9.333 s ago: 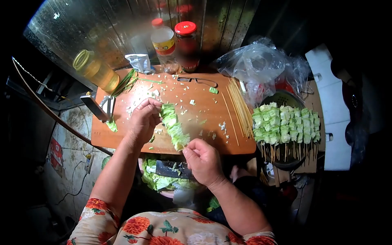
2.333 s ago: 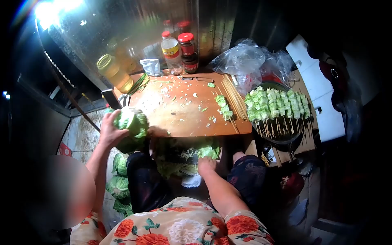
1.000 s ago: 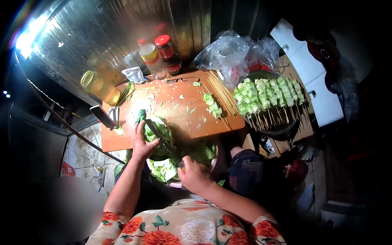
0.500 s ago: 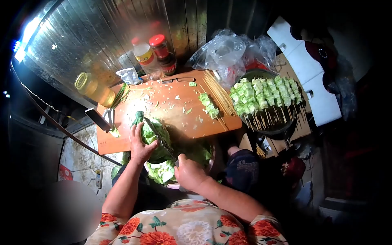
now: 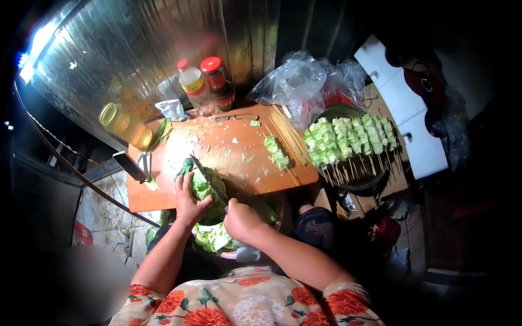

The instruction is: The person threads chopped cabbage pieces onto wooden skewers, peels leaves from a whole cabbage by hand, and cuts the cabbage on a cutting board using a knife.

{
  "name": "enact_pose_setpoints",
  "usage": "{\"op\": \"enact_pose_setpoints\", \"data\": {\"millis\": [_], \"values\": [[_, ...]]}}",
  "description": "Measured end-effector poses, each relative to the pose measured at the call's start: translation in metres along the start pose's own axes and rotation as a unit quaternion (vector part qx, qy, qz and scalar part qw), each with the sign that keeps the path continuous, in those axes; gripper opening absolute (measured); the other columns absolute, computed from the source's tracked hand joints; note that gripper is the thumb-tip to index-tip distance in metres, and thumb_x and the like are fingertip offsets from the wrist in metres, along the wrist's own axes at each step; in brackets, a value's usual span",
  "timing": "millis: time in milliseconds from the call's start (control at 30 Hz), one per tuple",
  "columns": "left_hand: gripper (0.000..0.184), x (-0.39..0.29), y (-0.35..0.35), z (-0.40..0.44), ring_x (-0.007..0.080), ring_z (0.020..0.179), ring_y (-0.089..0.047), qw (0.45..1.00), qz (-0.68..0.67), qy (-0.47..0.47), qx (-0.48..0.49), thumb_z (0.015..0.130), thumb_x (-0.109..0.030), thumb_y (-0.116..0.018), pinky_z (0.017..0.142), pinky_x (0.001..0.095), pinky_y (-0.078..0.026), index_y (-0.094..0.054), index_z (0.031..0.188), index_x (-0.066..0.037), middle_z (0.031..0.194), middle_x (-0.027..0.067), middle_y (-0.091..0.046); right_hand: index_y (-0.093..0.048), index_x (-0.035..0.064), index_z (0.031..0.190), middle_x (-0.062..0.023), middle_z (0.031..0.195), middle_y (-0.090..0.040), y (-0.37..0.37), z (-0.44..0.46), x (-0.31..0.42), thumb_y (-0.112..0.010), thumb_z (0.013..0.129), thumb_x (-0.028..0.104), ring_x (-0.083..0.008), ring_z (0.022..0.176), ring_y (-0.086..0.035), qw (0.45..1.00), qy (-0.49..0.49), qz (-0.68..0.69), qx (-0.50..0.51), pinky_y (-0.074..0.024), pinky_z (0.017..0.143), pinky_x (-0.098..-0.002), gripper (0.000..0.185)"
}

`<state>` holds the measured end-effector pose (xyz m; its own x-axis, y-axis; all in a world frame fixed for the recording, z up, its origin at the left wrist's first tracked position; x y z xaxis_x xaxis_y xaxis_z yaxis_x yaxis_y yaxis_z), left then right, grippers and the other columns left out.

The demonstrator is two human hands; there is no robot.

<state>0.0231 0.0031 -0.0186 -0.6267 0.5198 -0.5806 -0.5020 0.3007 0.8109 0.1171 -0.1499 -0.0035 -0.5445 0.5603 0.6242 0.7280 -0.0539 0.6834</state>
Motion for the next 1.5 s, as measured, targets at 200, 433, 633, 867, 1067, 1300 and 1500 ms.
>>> {"op": "enact_pose_setpoints", "data": {"millis": [200, 433, 633, 867, 1067, 1300, 1500], "values": [[0.090, -0.004, -0.005, 0.000, 0.0445, 0.129, -0.033, 1.000, 0.001, -0.004, -0.001, 0.059, -0.031, -0.082, 0.107, 0.0490, -0.034, -0.040, 0.137, -0.012, 0.142, 0.0274, -0.030, -0.053, -0.0038, 0.110, -0.0284, 0.106, -0.063, -0.004, 0.043, -0.003, -0.054, 0.087, 0.018, -0.0420, 0.102, -0.061, 0.997, -0.070, 0.012, 0.036, -0.0492, 0.089, -0.0479, 0.032], [0.089, -0.006, -0.002, 0.003, 0.0434, 0.131, -0.031, 0.999, 0.025, 0.022, 0.014, 0.061, -0.027, -0.083, 0.108, 0.0481, -0.033, -0.039, 0.138, -0.013, 0.144, 0.0248, -0.028, -0.052, -0.0050, 0.110, -0.0292, 0.104, -0.062, -0.003, 0.022, -0.009, -0.056, 0.085, 0.020, -0.0423, 0.100, -0.062, 0.996, -0.063, 0.040, 0.055, -0.0484, 0.089, -0.0469, 0.036], [0.086, -0.013, -0.004, 0.003, 0.0436, 0.131, -0.031, 0.999, 0.038, 0.010, 0.018, 0.063, -0.024, -0.084, 0.107, 0.0479, -0.034, -0.040, 0.138, -0.017, 0.144, 0.0257, -0.030, -0.052, -0.0053, 0.106, -0.0302, 0.098, -0.063, -0.015, -0.003, -0.034, -0.058, 0.085, 0.021, -0.0428, 0.096, -0.062, 0.995, -0.081, 0.039, 0.040, -0.0489, 0.087, -0.0476, 0.034], [0.090, -0.017, -0.005, -0.001, 0.0443, 0.130, -0.031, 0.999, 0.047, -0.006, 0.017, 0.061, -0.027, -0.084, 0.107, 0.0493, -0.033, -0.039, 0.139, -0.016, 0.144, 0.0251, -0.027, -0.051, -0.0035, 0.115, -0.0279, 0.112, -0.061, -0.039, 0.055, -0.041, -0.051, 0.088, 0.014, -0.0400, 0.107, -0.060, 0.992, -0.110, 0.053, 0.028, -0.0483, 0.092, -0.0453, 0.033], [0.087, -0.018, -0.003, 0.004, 0.0439, 0.129, -0.033, 0.999, 0.036, -0.005, 0.021, 0.063, -0.027, -0.084, 0.107, 0.0483, -0.034, -0.040, 0.137, -0.015, 0.143, 0.0251, -0.029, -0.051, -0.0046, 0.112, -0.0289, 0.107, -0.062, -0.044, 0.038, -0.051, -0.056, 0.086, 0.020, -0.0421, 0.103, -0.060, 0.990, -0.124, 0.053, 0.031, -0.0483, 0.090, -0.0460, 0.037], [0.085, 0.005, -0.001, 0.016, 0.0395, 0.129, -0.037, 0.999, -0.025, 0.007, 0.020, 0.063, -0.025, -0.082, 0.107, 0.0440, -0.036, -0.042, 0.137, -0.011, 0.142, 0.0236, -0.033, -0.050, -0.0030, 0.105, -0.0293, 0.098, -0.062, -0.056, -0.006, -0.063, -0.058, 0.085, 0.022, -0.0432, 0.095, -0.062, 0.993, -0.108, 0.042, 0.015, -0.0489, 0.084, -0.0496, 0.033], [0.085, 0.047, -0.001, 0.026, 0.0340, 0.122, -0.042, 0.985, -0.164, 0.020, 0.047, 0.061, -0.019, -0.083, 0.105, 0.0411, -0.038, -0.043, 0.135, -0.009, 0.131, 0.0180, -0.041, -0.053, -0.0033, 0.104, -0.0265, 0.092, -0.065, -0.027, -0.028, -0.065, -0.058, 0.082, 0.023, -0.0415, 0.091, -0.064, 0.994, -0.104, 0.041, 0.007, -0.0505, 0.081, -0.0468, 0.034]]}}
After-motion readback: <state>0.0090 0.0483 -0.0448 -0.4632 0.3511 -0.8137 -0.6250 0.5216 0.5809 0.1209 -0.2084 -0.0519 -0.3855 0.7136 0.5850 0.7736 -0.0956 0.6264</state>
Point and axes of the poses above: each hand's wrist, its own z-axis towards the middle knuckle, its own y-axis out of the back of the hand, x = y × z, the point moved 10 cm from there along z, towards the middle knuckle
